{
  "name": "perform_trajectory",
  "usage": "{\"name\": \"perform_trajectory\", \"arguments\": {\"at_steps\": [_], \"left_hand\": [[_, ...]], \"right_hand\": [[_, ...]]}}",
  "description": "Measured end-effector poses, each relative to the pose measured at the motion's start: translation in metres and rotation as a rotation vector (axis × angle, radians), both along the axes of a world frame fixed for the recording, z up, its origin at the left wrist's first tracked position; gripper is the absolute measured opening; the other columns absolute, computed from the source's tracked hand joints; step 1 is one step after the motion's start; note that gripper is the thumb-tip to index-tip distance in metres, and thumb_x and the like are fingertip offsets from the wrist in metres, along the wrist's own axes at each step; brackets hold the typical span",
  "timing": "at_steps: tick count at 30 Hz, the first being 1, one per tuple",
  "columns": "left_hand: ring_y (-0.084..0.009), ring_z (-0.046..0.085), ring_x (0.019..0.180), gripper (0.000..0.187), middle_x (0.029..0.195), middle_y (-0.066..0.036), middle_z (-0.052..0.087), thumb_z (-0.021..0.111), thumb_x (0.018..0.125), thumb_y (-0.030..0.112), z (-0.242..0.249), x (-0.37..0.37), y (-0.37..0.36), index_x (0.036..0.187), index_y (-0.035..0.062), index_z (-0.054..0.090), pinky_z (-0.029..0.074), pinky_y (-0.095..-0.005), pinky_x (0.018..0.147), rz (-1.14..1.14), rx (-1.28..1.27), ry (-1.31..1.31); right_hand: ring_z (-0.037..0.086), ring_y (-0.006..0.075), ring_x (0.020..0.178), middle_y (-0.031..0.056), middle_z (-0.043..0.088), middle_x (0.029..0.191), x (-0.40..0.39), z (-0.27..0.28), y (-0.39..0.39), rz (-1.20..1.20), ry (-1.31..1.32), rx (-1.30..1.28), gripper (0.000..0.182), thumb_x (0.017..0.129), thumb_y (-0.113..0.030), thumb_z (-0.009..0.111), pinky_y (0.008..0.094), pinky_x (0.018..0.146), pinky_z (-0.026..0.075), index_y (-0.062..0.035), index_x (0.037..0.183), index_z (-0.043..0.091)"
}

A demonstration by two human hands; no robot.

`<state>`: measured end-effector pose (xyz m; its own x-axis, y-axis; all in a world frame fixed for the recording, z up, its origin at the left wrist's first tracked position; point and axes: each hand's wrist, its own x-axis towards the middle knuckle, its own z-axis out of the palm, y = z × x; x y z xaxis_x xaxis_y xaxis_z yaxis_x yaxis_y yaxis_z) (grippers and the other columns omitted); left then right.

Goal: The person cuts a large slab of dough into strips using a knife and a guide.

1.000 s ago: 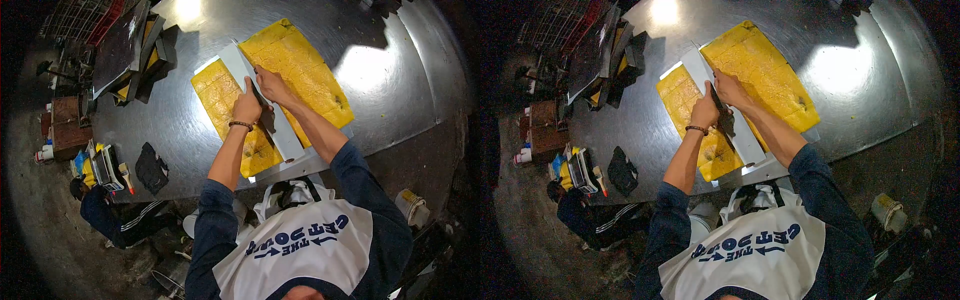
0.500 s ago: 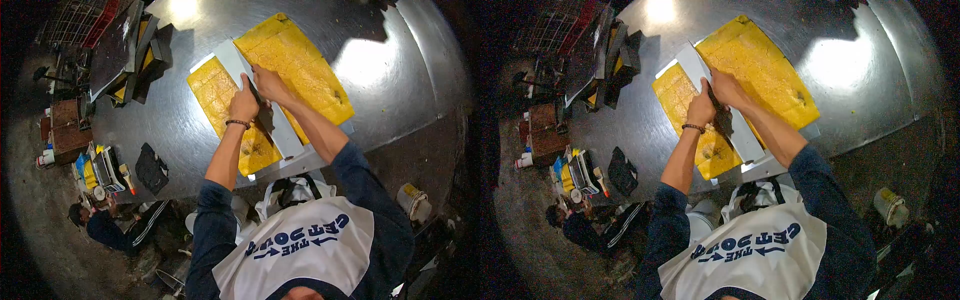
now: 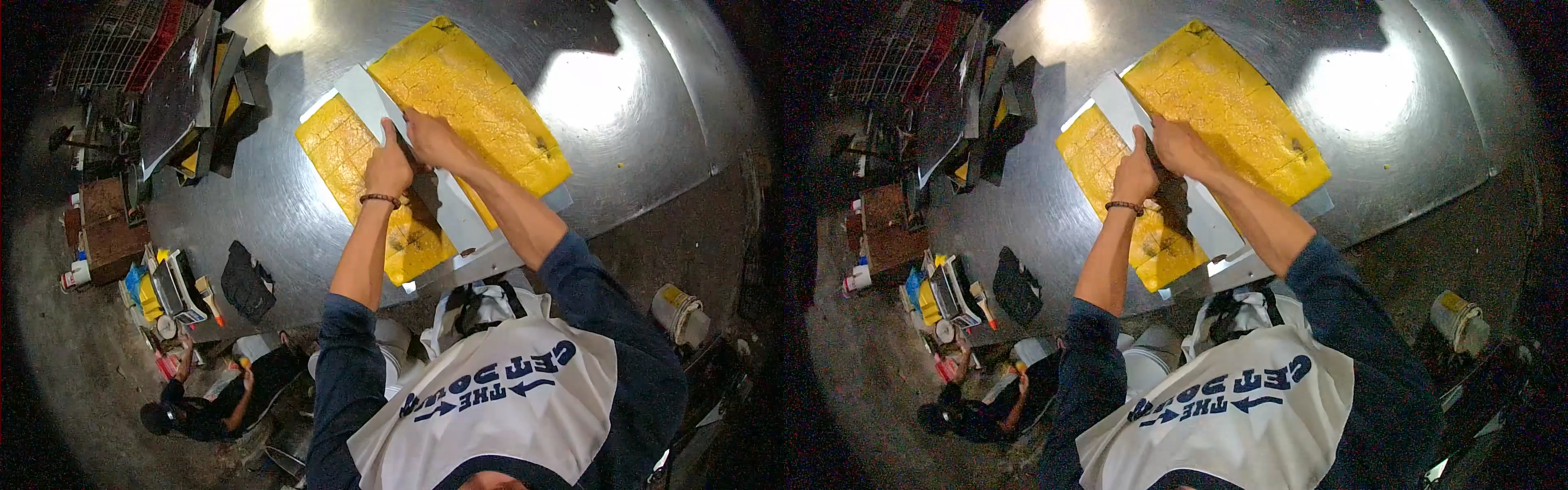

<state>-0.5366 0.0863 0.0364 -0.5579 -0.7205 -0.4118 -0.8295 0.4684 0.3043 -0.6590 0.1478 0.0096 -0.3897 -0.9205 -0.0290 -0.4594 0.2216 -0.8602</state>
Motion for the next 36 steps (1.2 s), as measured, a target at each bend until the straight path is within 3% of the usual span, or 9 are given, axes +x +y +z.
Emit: {"name": "perform_trajectory", "arguments": {"at_steps": [6,8,11,14,18,22,24,28,36], "left_hand": [[-0.0476,0.068,0.089,0.11,0.093,-0.033,0.068,0.079,0.08,0.039,-0.003,0.005,0.004,0.158,0.0045,0.01,0.055,-0.0519,0.077,-0.032,-0.009,0.051],[-0.0474,0.068,0.088,0.095,0.092,-0.034,0.068,0.068,0.087,0.025,-0.001,0.002,0.003,0.158,0.0042,0.009,0.055,-0.0525,0.075,-0.048,-0.018,0.03],[-0.0481,0.068,0.088,0.085,0.091,-0.035,0.067,0.059,0.089,0.018,-0.007,-0.002,-0.005,0.157,0.0026,0.011,0.055,-0.0539,0.076,-0.056,-0.053,-0.027],[-0.0492,0.068,0.09,0.085,0.092,-0.036,0.067,0.059,0.089,0.017,-0.001,0.004,0.005,0.157,0.0026,0.012,0.054,-0.0542,0.078,-0.076,-0.053,-0.024],[-0.0502,0.067,0.092,0.084,0.095,-0.037,0.066,0.057,0.089,0.017,0.006,-0.003,0.005,0.158,0.0034,0.01,0.054,-0.0546,0.08,-0.07,-0.053,-0.047],[-0.0507,0.067,0.094,0.081,0.098,-0.038,0.066,0.053,0.089,0.014,-0.004,-0.004,-0.001,0.158,0.0044,0.011,0.054,-0.054,0.082,-0.032,-0.066,-0.074],[-0.05,0.067,0.094,0.079,0.097,-0.038,0.066,0.052,0.09,0.014,-0.007,-0.001,0.0,0.158,0.004,0.013,0.054,-0.0536,0.082,-0.059,-0.079,-0.076],[-0.049,0.068,0.093,0.087,0.096,-0.037,0.067,0.062,0.085,0.016,-0.001,-0.001,0.005,0.157,0.0031,0.015,0.055,-0.0523,0.081,-0.058,-0.093,0.009],[-0.0447,0.07,0.088,0.124,0.096,-0.034,0.068,0.089,0.066,0.037,0.001,0.001,0.004,0.155,-0.0033,0.014,0.058,-0.045,0.076,-0.028,-0.026,0.05]], "right_hand": [[0.067,0.0494,0.076,0.0324,0.066,0.084,-0.001,0.013,-0.01,0.01,0.077,0.011,0.03,0.1,-0.017,0.038,0.0552,0.069,0.054,0.0042,0.114,0.055],[0.067,0.0509,0.089,0.035,0.066,0.098,-0.002,0.04,0.006,0.004,-0.239,0.152,0.03,0.093,-0.013,0.05,0.0563,0.076,0.053,0.0072,0.114,0.058],[0.068,0.0491,0.085,0.0352,0.066,0.095,0.002,0.004,0.01,-0.03,0.053,0.007,0.03,0.093,-0.014,0.05,0.055,0.073,0.054,0.0078,0.112,0.058],[0.067,0.0443,0.064,0.031,0.065,0.08,-0.008,0.016,-0.014,0.023,-0.089,0.201,0.028,0.099,-0.019,0.043,0.0539,0.06,0.053,0.0051,0.103,0.057],[0.067,0.0479,0.077,0.0316,0.066,0.086,0.006,-0.016,0.018,-0.046,0.093,-0.057,0.028,0.099,-0.019,0.043,0.0555,0.069,0.053,0.0036,0.101,0.058],[0.066,0.0475,0.072,0.0315,0.065,0.084,0.003,-0.031,0.003,-0.045,0.069,-0.068,0.028,0.099,-0.019,0.041,0.0553,0.066,0.052,0.003,0.103,0.058],[0.066,0.0482,0.077,0.0315,0.066,0.087,0.001,0.0,0.006,-0.007,-0.11,0.159,0.028,0.099,-0.019,0.041,0.0563,0.069,0.051,0.0033,0.104,0.057],[0.065,0.0488,0.076,0.0298,0.066,0.084,0.009,-0.013,0.042,-0.044,0.127,-0.061,0.024,0.099,-0.018,0.044,0.0561,0.068,0.051,0.0019,0.103,0.057],[0.064,0.0484,0.072,0.0278,0.065,0.079,0.011,0.006,0.075,0.013,-0.125,0.089,0.02,0.099,-0.017,0.046,0.054,0.066,0.051,-0.0005,0.104,0.057]]}}
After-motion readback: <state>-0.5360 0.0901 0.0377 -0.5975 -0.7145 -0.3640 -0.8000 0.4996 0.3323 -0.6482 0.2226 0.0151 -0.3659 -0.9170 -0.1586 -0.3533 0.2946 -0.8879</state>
